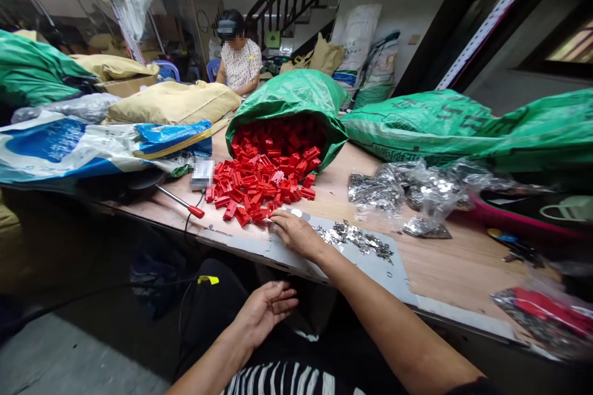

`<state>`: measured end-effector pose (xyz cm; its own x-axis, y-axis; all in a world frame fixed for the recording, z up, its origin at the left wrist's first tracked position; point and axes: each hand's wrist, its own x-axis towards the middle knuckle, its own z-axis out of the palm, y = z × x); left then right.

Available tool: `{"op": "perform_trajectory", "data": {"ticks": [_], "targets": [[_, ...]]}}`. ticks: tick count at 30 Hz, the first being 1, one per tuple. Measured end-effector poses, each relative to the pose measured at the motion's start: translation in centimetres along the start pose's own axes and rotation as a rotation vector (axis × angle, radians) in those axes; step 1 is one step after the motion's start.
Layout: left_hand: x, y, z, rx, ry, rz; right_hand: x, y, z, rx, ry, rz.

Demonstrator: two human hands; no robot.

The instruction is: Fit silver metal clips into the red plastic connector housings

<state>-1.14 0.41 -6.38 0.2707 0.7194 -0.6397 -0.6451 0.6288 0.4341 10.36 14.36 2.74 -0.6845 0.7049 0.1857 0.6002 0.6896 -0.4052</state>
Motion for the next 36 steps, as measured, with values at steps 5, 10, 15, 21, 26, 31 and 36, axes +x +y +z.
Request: {"op": "perform_trajectory", "data": {"ticks": [5,10,15,21,26,31,36], "targets": [[-1.4,1.4,0.7,-0.008,-0.133,0.056,-4.7,-1.8,-1.5,0.248,0.155,0.024],[-2.6,2.1,1.9,-0.061,-0.264,0.04,-9.8,-4.1,-3.0,0.513,0.051,0.02],[-3.3,1.5,2.7,0.015,-0.302,0.145,-13.2,-5.9,-3.5,0.684,-0.134,0.005],[-3.8,1.2,3.4,0.105,-0.261,0.146,-15.6,-3.4,-3.9,0.59,0.024,0.18],[-4.0,1.0,4.0,0.162,-0.214,0.17,-17.8,2.7,-4.8,0.023,0.334,0.559],[-4.0,0.5,4.4,0.225,-0.215,0.194,-18.1,5.9,-5.2,-0.271,0.312,0.723],[-4.0,0.3,4.2,0.262,-0.194,0.19,-16.8,6.1,-5.0,-0.33,0.258,0.726]]}}
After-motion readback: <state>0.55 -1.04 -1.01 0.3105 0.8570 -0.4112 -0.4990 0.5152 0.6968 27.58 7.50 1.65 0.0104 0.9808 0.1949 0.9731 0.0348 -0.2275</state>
